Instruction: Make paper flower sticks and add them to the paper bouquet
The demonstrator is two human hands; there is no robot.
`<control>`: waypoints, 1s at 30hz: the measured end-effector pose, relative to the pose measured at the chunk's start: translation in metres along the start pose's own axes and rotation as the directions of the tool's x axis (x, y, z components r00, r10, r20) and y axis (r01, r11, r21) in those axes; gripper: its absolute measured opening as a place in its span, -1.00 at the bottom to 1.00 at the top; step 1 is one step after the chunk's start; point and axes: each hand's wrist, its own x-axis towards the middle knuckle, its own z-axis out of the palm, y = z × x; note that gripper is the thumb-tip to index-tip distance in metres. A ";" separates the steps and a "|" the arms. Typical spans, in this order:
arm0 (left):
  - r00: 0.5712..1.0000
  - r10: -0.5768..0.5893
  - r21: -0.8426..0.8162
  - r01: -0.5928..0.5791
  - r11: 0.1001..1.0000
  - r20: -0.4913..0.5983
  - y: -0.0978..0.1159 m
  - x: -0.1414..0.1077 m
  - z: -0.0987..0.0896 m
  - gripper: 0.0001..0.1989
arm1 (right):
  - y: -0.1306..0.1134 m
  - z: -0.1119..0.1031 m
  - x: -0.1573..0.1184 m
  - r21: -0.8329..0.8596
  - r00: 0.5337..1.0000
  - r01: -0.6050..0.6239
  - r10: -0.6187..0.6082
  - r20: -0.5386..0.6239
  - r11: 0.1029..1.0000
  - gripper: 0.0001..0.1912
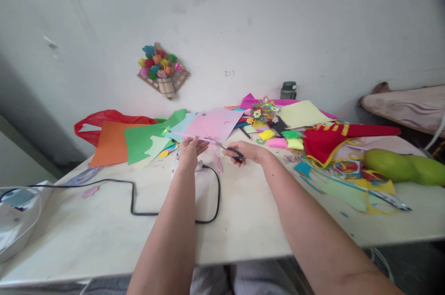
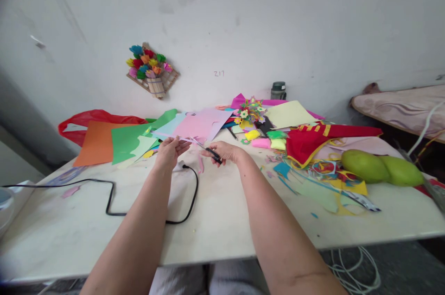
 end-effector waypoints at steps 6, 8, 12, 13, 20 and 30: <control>1.000 -0.001 0.007 0.001 1.000 0.001 -0.002 0.002 -0.001 -0.83 | -0.003 0.001 -0.001 -0.010 1.000 -0.013 0.013 -0.012 1.000 -0.62; 1.000 0.000 0.005 0.000 1.000 0.000 -0.002 0.002 -0.001 -0.83 | -0.002 0.002 -0.001 -0.008 1.000 -0.009 0.009 -0.015 1.000 -0.64; 1.000 -0.004 -0.001 0.004 1.000 0.002 -0.003 0.003 -0.001 -0.84 | 0.000 0.001 0.001 -0.001 1.000 -0.003 0.003 -0.012 1.000 -0.69; 1.000 -0.006 -0.004 0.006 1.000 0.003 -0.003 0.003 -0.001 -0.84 | 0.000 0.001 0.001 0.002 1.000 -0.002 0.002 -0.011 1.000 -0.71; 0.999 -0.027 -0.030 0.027 0.999 -0.018 -0.003 0.003 -0.001 -0.84 | -0.004 0.002 -0.002 0.016 1.000 0.000 0.000 -0.006 1.000 -0.76; 0.999 -0.039 -0.030 0.039 0.999 -0.002 -0.002 0.002 -0.001 -0.85 | -0.003 0.000 -0.001 0.030 1.000 0.010 -0.009 -0.028 0.999 -0.73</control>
